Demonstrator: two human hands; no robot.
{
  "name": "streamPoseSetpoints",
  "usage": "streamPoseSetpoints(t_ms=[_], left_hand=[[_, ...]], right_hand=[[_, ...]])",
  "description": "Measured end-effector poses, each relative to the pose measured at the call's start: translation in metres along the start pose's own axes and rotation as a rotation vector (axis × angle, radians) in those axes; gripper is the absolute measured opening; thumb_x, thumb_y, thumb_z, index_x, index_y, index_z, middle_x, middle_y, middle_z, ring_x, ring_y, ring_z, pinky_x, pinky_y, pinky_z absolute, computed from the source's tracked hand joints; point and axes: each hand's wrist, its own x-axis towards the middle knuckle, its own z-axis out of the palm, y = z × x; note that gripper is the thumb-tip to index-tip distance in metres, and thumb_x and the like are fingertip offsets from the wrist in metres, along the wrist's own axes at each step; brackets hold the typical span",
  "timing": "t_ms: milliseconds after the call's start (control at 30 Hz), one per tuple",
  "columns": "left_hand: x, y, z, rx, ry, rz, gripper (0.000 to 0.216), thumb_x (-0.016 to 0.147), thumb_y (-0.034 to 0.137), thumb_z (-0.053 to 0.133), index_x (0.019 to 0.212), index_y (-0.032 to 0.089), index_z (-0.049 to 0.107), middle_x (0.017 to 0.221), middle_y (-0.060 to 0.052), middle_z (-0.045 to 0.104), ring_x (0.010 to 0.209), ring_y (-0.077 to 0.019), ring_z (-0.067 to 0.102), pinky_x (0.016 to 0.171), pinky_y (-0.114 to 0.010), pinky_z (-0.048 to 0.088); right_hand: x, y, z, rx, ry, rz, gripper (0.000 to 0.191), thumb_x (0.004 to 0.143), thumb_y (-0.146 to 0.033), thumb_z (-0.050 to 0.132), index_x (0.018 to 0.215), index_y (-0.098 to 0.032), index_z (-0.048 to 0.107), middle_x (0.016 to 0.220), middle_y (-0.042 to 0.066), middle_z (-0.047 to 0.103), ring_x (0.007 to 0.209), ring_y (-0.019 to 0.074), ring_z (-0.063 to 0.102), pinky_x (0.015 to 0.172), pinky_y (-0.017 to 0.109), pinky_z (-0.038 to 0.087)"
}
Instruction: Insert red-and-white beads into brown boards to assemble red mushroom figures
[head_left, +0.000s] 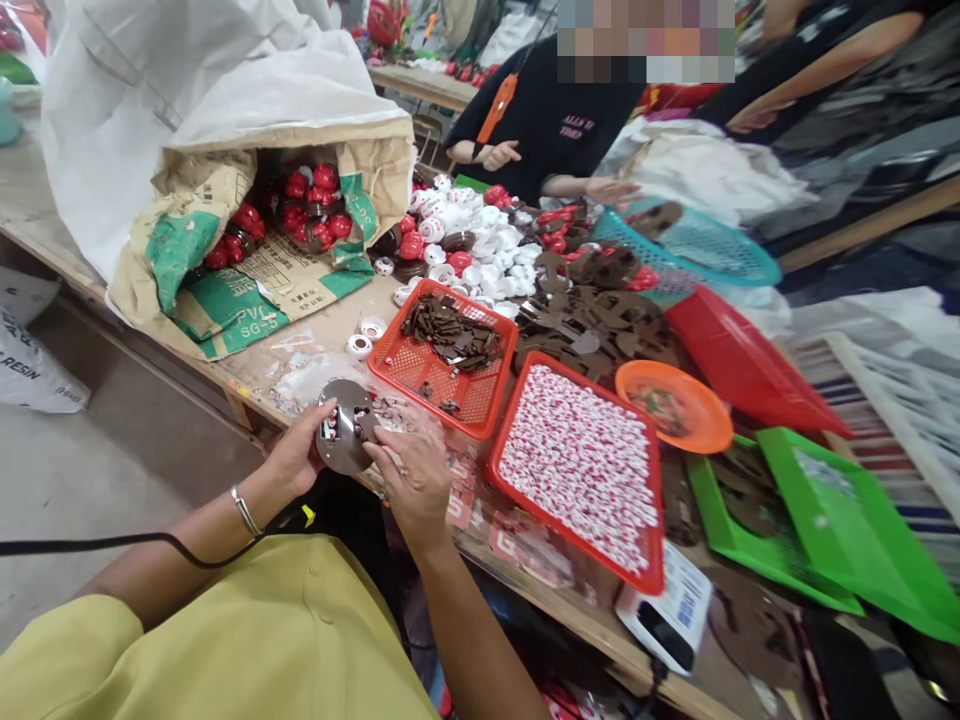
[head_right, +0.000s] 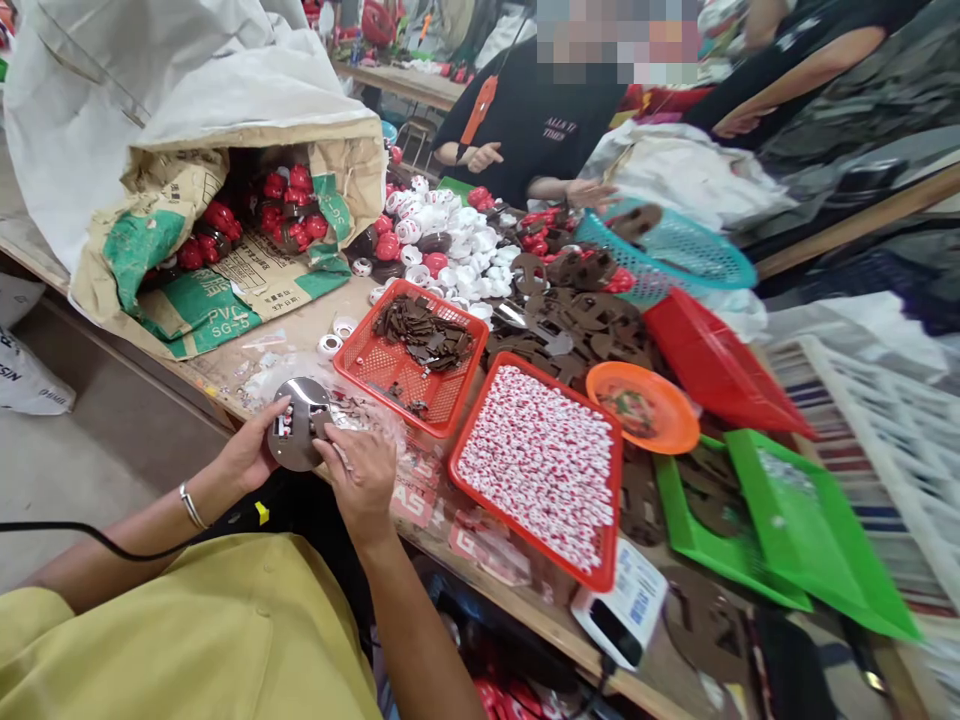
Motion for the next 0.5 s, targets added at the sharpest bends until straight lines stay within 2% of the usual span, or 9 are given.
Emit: streamPoseSetpoints(t_ms=[100,200,400,500], left_hand=[[-0.0023,-0.0049,0.0009,0.006,-0.022,-0.004,0.04,0.073,0.033,0.078,0.108,0.017,0.067,0.098,-0.006,0.072,0.078,-0.0171,0.067,0.066,-0.026,0.054],[-0.0039,-0.0078,0.0012,0.013,-0.034,0.005,0.038,0.073,0.032,0.078,0.106,0.017,0.067,0.096,-0.005,0.072,0.077,-0.016,0.067,0.069,-0.026,0.054],[-0.0058,-0.0072,0.0022,-0.002,-0.04,0.027,0.036,0.073,0.03,0.078,0.104,0.017,0.065,0.095,-0.004,0.071,0.076,-0.0146,0.066,0.069,-0.025,0.054],[-0.0061,-0.0042,0.0022,0.011,-0.025,0.027,0.036,0.073,0.031,0.078,0.104,0.017,0.065,0.094,-0.004,0.071,0.076,-0.0149,0.067,0.068,-0.025,0.055]], right_hand=[[-0.002,-0.0011,0.004,-0.194,0.044,-0.156,0.012,0.087,-0.031,0.071,0.097,-0.026,0.074,0.084,0.001,0.075,0.079,0.0194,0.065,0.076,0.037,0.045],[-0.0016,0.0015,0.008,-0.243,0.082,-0.191,0.011,0.087,-0.031,0.07,0.096,-0.025,0.073,0.082,0.0,0.074,0.078,0.0181,0.063,0.075,0.035,0.042],[0.0004,0.0073,0.01,-0.201,0.026,-0.125,0.015,0.089,-0.039,0.067,0.095,-0.028,0.075,0.081,0.002,0.069,0.08,0.0193,0.06,0.076,0.036,0.042],[0.002,0.0069,0.0057,-0.211,-0.084,-0.077,0.018,0.088,-0.044,0.065,0.097,-0.033,0.076,0.097,0.005,0.068,0.094,0.0239,0.059,0.086,0.041,0.042]])
